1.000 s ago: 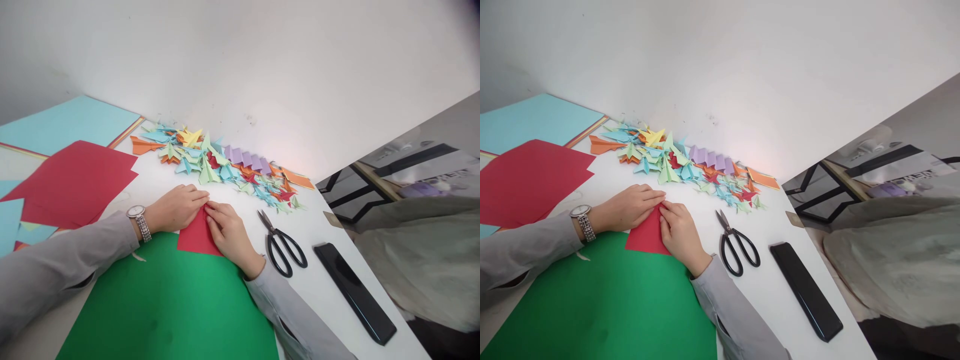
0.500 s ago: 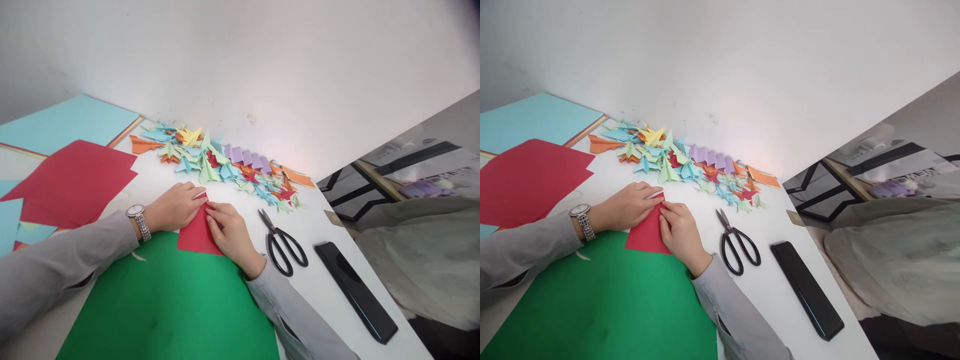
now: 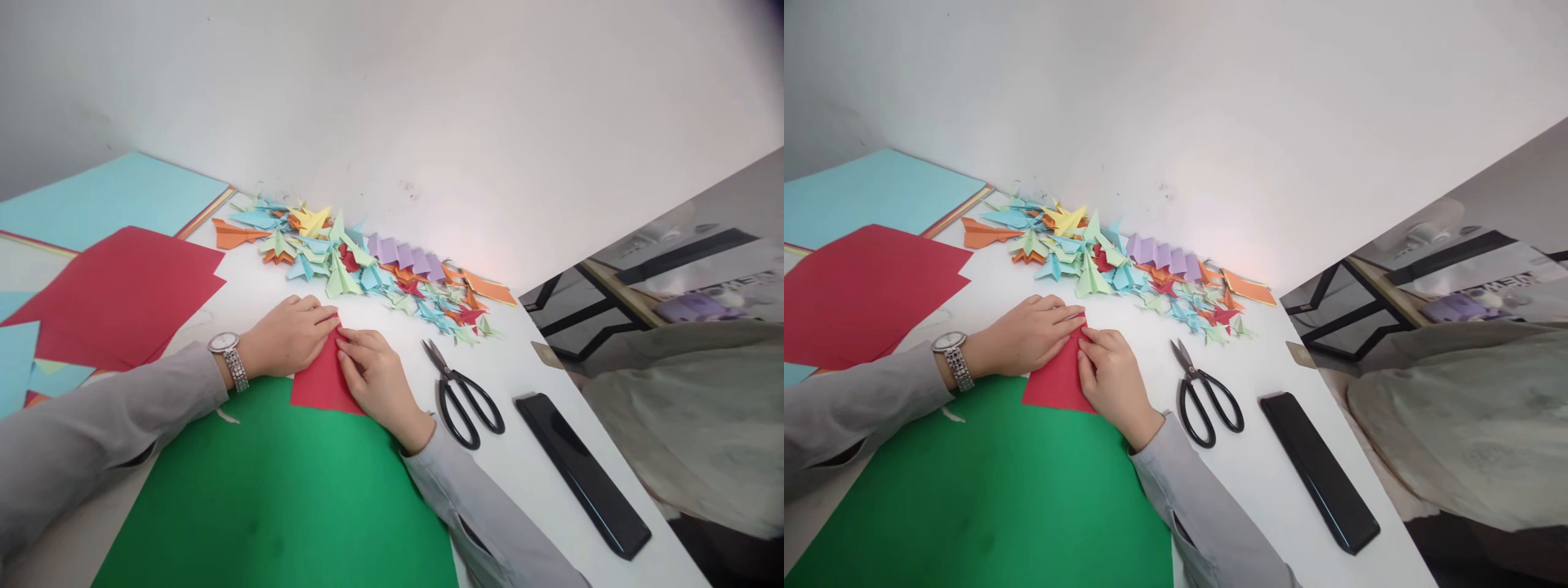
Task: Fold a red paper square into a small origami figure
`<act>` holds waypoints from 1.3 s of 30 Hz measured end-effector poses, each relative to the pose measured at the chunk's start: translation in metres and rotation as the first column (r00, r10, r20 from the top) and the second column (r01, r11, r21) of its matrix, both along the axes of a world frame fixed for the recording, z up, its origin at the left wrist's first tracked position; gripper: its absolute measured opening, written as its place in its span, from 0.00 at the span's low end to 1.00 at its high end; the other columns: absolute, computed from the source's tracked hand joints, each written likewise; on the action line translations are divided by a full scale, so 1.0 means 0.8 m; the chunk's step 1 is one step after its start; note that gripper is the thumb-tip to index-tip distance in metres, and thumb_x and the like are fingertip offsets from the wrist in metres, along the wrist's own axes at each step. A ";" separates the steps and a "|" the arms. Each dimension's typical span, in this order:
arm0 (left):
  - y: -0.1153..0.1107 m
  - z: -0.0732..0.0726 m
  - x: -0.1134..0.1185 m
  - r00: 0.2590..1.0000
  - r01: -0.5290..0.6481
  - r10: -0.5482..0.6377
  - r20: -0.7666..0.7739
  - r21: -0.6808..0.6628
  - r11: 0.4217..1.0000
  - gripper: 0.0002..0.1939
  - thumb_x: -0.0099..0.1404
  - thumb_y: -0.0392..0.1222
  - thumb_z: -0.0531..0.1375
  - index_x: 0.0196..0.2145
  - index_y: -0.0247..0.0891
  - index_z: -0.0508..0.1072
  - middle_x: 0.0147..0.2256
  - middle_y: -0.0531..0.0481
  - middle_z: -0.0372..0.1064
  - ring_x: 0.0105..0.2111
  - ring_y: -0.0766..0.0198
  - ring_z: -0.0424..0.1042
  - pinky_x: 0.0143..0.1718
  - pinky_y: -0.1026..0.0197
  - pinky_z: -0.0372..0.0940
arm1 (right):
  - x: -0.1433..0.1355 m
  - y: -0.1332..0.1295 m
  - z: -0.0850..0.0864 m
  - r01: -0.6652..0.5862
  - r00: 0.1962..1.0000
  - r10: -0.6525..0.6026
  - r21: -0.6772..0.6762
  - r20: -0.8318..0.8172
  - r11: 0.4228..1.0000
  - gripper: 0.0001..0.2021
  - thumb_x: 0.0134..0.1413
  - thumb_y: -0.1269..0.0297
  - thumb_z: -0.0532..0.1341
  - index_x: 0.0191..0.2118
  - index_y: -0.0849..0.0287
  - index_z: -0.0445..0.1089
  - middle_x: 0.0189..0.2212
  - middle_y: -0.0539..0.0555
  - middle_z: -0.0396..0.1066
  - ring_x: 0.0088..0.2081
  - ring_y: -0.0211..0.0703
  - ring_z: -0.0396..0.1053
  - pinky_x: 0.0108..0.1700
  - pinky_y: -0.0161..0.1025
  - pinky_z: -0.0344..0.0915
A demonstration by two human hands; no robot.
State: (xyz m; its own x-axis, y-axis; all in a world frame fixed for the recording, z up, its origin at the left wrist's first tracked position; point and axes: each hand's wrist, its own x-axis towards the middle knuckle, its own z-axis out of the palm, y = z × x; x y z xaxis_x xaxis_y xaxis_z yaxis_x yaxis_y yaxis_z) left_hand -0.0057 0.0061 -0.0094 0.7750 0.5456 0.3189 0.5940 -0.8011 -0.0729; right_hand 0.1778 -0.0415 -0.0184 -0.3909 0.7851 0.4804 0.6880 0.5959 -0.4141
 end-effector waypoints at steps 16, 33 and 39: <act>0.001 -0.002 -0.002 1.000 -0.022 0.022 -0.019 0.006 1.000 0.20 0.70 0.40 0.45 0.54 0.34 0.68 0.54 0.42 0.67 0.44 0.54 0.64 0.39 0.53 0.57 | 0.002 0.002 -0.005 0.015 0.999 -0.014 0.013 -0.045 1.000 0.12 0.56 0.72 0.55 0.39 0.60 0.77 0.43 0.60 0.76 0.44 0.48 0.71 0.48 0.48 0.70; 0.001 -0.002 -0.002 0.999 -0.015 0.015 -0.036 0.009 1.000 0.21 0.70 0.40 0.45 0.54 0.33 0.68 0.55 0.44 0.67 0.44 0.54 0.63 0.38 0.53 0.58 | 0.002 0.002 -0.004 0.005 1.000 -0.005 0.040 -0.001 0.999 0.12 0.55 0.74 0.55 0.37 0.60 0.77 0.43 0.60 0.75 0.44 0.49 0.70 0.47 0.48 0.70; 0.001 -0.002 -0.002 0.999 -0.017 0.018 -0.033 0.022 1.000 0.20 0.70 0.40 0.45 0.53 0.34 0.69 0.54 0.44 0.68 0.44 0.54 0.64 0.38 0.53 0.58 | 0.002 0.002 -0.004 -0.006 1.000 0.006 0.055 0.009 0.998 0.12 0.55 0.74 0.55 0.36 0.62 0.77 0.43 0.62 0.75 0.43 0.50 0.70 0.47 0.48 0.70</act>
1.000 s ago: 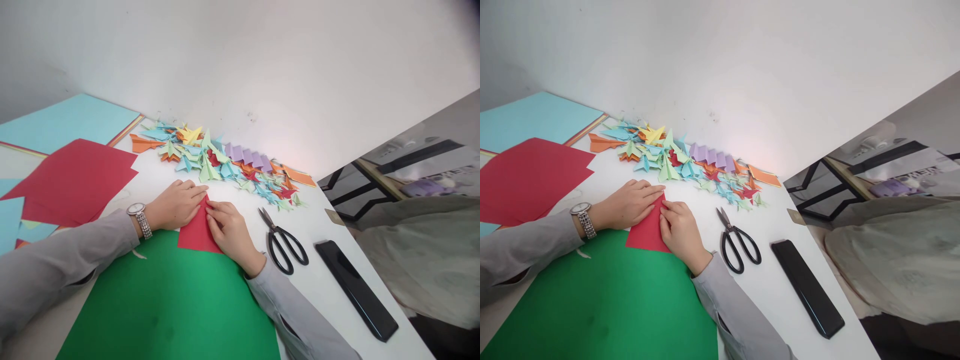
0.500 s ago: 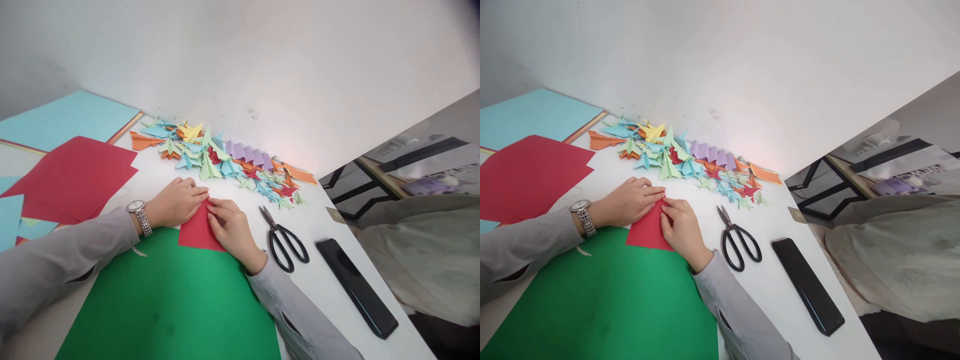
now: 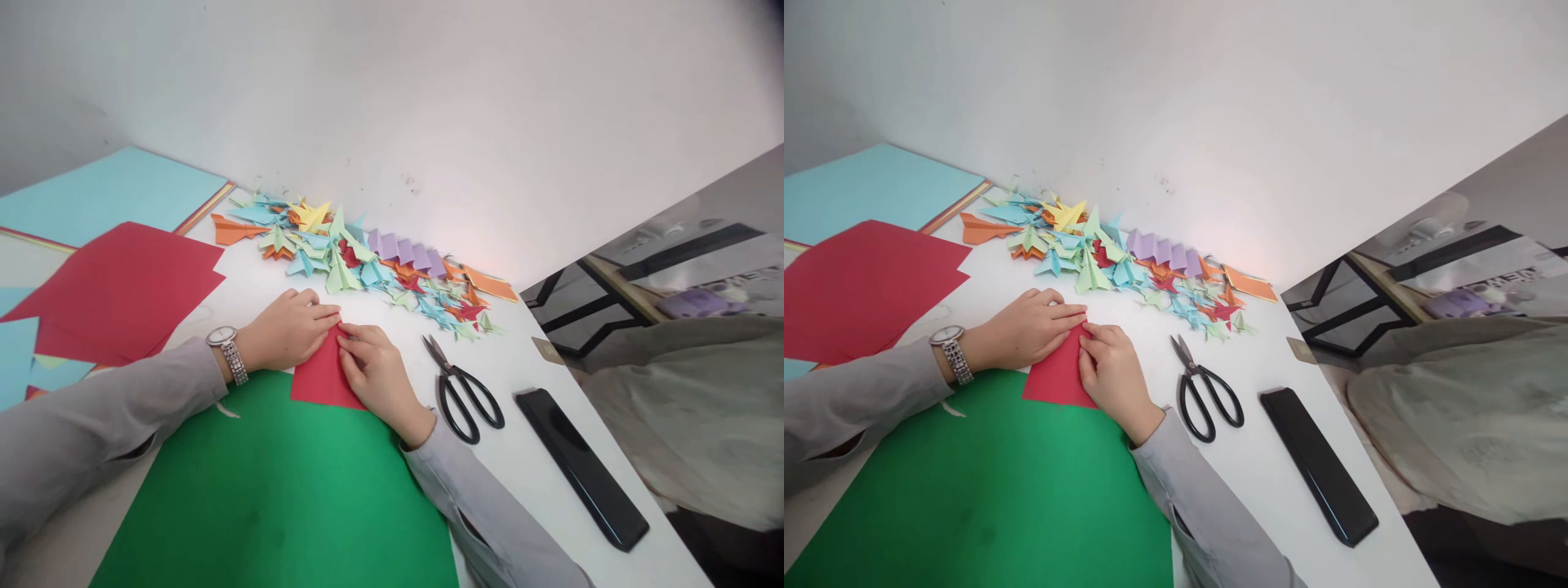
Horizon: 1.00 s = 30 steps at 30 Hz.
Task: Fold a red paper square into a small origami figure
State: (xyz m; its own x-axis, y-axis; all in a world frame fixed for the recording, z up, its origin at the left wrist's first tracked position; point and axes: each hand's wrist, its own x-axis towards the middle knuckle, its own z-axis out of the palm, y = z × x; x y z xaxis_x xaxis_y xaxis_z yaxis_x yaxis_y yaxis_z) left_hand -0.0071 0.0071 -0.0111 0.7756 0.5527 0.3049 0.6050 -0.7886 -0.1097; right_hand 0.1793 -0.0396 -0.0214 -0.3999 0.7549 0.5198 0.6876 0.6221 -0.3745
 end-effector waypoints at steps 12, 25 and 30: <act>0.000 0.000 0.000 1.000 -0.007 0.007 0.011 -0.007 1.000 0.20 0.70 0.40 0.45 0.53 0.34 0.70 0.54 0.44 0.68 0.44 0.54 0.64 0.38 0.53 0.58 | 0.000 0.000 0.001 0.001 1.000 -0.001 0.006 0.025 1.000 0.12 0.55 0.74 0.55 0.36 0.63 0.77 0.43 0.62 0.75 0.43 0.49 0.70 0.47 0.48 0.70; 0.000 -0.001 0.000 1.000 -0.005 0.005 0.025 -0.032 0.999 0.20 0.70 0.40 0.45 0.53 0.35 0.69 0.55 0.44 0.67 0.45 0.53 0.64 0.40 0.53 0.58 | 0.001 0.000 0.001 0.012 1.000 -0.012 -0.037 -0.004 0.999 0.13 0.55 0.73 0.55 0.37 0.59 0.77 0.43 0.59 0.75 0.44 0.49 0.70 0.47 0.49 0.70; 0.000 0.000 -0.001 1.000 -0.006 0.007 0.028 -0.036 0.999 0.20 0.70 0.40 0.45 0.53 0.36 0.69 0.54 0.44 0.68 0.45 0.54 0.64 0.39 0.53 0.58 | 0.002 0.001 0.000 0.008 1.000 -0.008 -0.031 -0.004 0.999 0.13 0.55 0.73 0.55 0.37 0.60 0.77 0.43 0.60 0.75 0.44 0.49 0.70 0.47 0.48 0.70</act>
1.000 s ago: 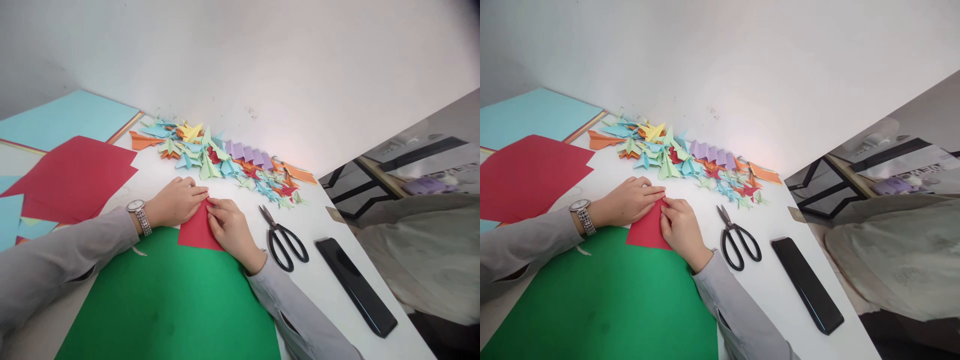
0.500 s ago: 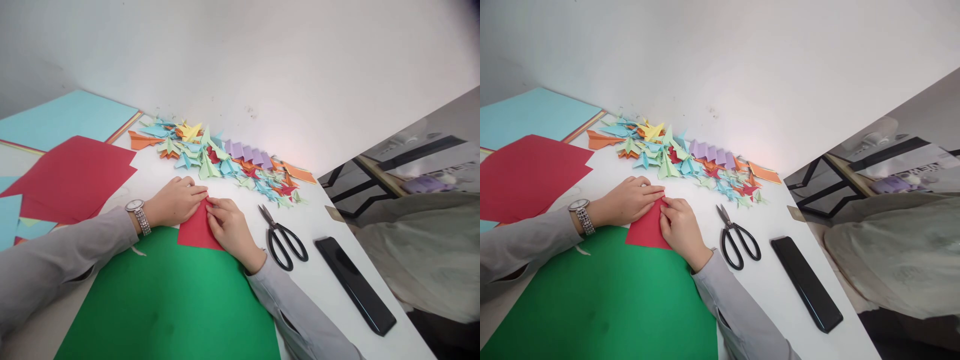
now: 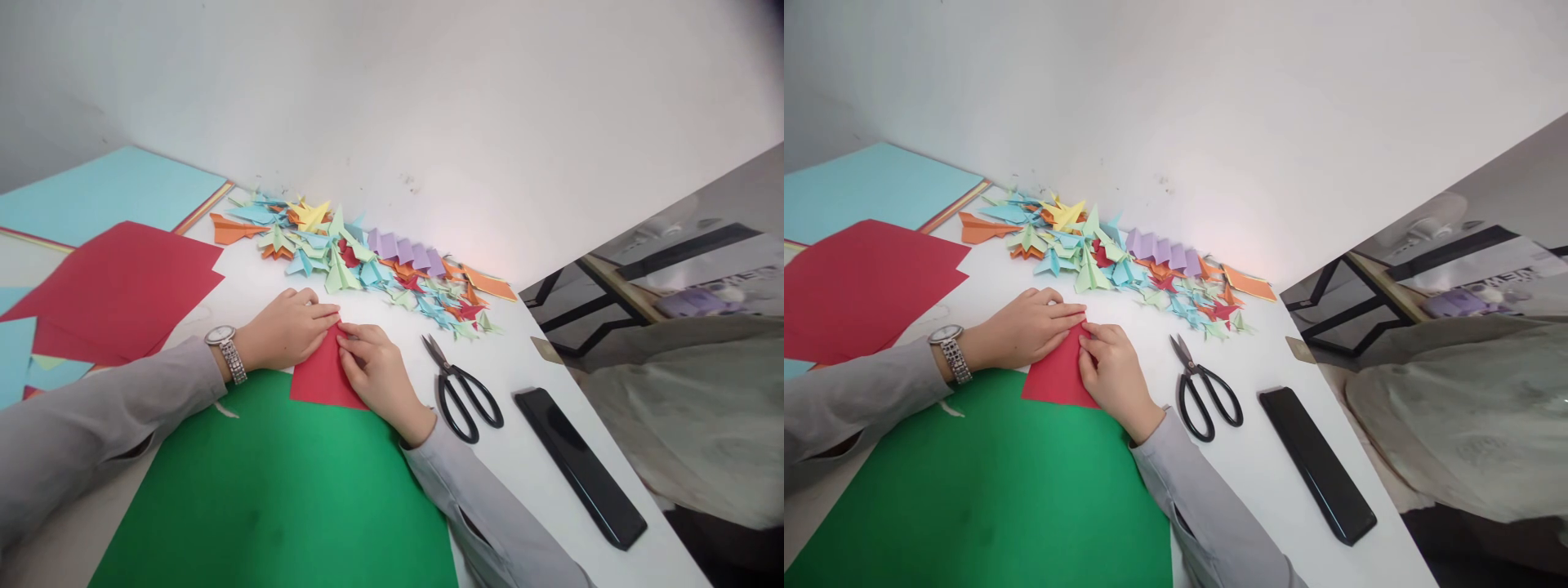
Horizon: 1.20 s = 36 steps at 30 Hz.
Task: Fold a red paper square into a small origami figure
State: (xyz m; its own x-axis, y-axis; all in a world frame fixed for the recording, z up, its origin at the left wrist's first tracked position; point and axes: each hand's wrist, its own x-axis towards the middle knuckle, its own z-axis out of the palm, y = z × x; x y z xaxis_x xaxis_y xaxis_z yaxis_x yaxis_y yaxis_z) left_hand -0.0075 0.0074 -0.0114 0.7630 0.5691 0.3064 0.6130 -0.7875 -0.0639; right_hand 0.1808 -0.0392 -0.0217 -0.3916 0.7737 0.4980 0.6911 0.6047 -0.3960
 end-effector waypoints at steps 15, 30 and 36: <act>-0.002 0.004 0.001 1.000 -0.020 0.021 -0.011 0.036 0.999 0.17 0.69 0.40 0.47 0.50 0.37 0.70 0.53 0.40 0.66 0.44 0.53 0.65 0.40 0.52 0.59 | -0.001 0.000 0.003 -0.011 0.999 0.010 0.006 0.040 1.000 0.13 0.54 0.74 0.55 0.37 0.60 0.77 0.43 0.61 0.75 0.44 0.50 0.69 0.48 0.49 0.69; -0.001 0.004 0.002 1.000 0.009 -0.009 -0.009 0.017 1.000 0.19 0.69 0.41 0.47 0.52 0.37 0.70 0.51 0.42 0.69 0.43 0.54 0.65 0.38 0.53 0.59 | -0.002 -0.001 0.004 0.001 0.996 0.000 -0.011 0.091 1.000 0.13 0.55 0.74 0.54 0.38 0.60 0.77 0.44 0.62 0.74 0.44 0.51 0.69 0.47 0.52 0.69; -0.002 0.008 0.003 1.000 -0.005 0.005 0.001 -0.028 1.000 0.19 0.69 0.43 0.47 0.51 0.37 0.71 0.52 0.43 0.69 0.44 0.54 0.65 0.39 0.52 0.59 | -0.003 -0.005 0.010 0.016 0.986 -0.008 -0.043 0.168 0.999 0.13 0.55 0.73 0.54 0.39 0.61 0.76 0.47 0.63 0.73 0.46 0.53 0.68 0.47 0.54 0.68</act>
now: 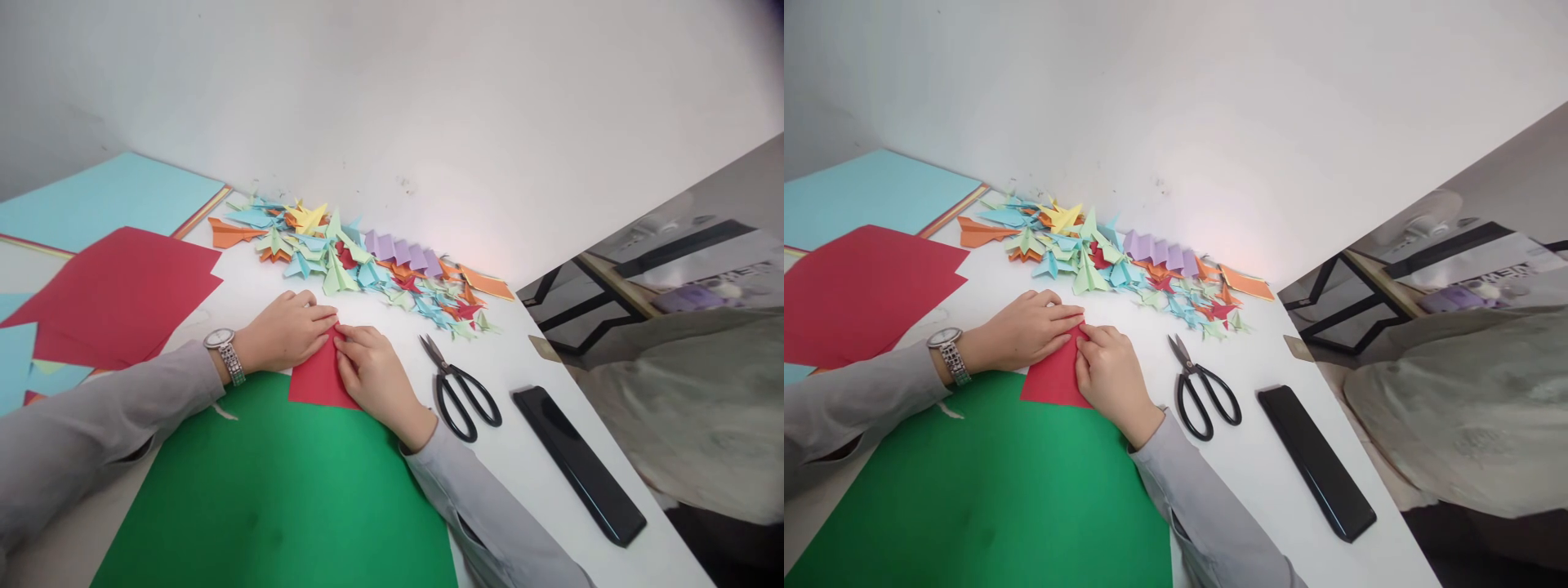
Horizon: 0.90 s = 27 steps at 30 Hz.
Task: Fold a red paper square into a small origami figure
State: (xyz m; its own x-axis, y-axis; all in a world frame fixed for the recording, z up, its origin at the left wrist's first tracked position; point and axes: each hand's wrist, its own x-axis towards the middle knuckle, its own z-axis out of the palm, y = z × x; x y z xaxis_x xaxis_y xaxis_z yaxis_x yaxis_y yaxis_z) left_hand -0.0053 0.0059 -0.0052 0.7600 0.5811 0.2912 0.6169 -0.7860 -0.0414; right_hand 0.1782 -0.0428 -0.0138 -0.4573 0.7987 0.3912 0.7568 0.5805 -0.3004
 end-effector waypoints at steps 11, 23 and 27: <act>-0.011 0.002 0.009 0.991 -0.112 0.118 0.069 -0.082 0.990 0.18 0.65 0.48 0.52 0.48 0.39 0.72 0.52 0.47 0.69 0.45 0.51 0.65 0.40 0.50 0.59 | 0.000 0.000 0.003 0.047 0.998 -0.049 -0.061 -0.038 0.997 0.11 0.54 0.73 0.56 0.38 0.60 0.75 0.48 0.59 0.73 0.48 0.54 0.67 0.49 0.54 0.63; -0.019 0.007 0.014 0.995 -0.060 0.065 -0.070 0.079 0.995 0.19 0.70 0.44 0.45 0.44 0.33 0.72 0.46 0.41 0.70 0.40 0.54 0.66 0.33 0.52 0.55 | -0.012 -0.015 0.018 0.128 0.981 -0.113 -0.087 0.155 0.988 0.13 0.60 0.68 0.54 0.46 0.62 0.72 0.50 0.60 0.72 0.50 0.51 0.66 0.58 0.57 0.51; -0.019 0.006 0.013 0.994 -0.078 0.084 -0.072 0.082 0.994 0.18 0.70 0.45 0.47 0.45 0.33 0.71 0.47 0.42 0.70 0.42 0.54 0.66 0.33 0.53 0.55 | -0.014 -0.025 0.020 0.146 0.968 -0.121 -0.100 0.221 0.984 0.15 0.60 0.65 0.54 0.50 0.63 0.70 0.54 0.60 0.69 0.51 0.52 0.65 0.59 0.58 0.49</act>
State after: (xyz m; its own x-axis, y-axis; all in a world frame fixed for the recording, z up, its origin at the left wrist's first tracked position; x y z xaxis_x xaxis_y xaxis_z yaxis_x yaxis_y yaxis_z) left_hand 0.0055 -0.0095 -0.0005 0.7326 0.6193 0.2824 0.6713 -0.7259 -0.1496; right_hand 0.1669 -0.0632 0.0024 -0.4067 0.8917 0.1987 0.8787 0.4413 -0.1821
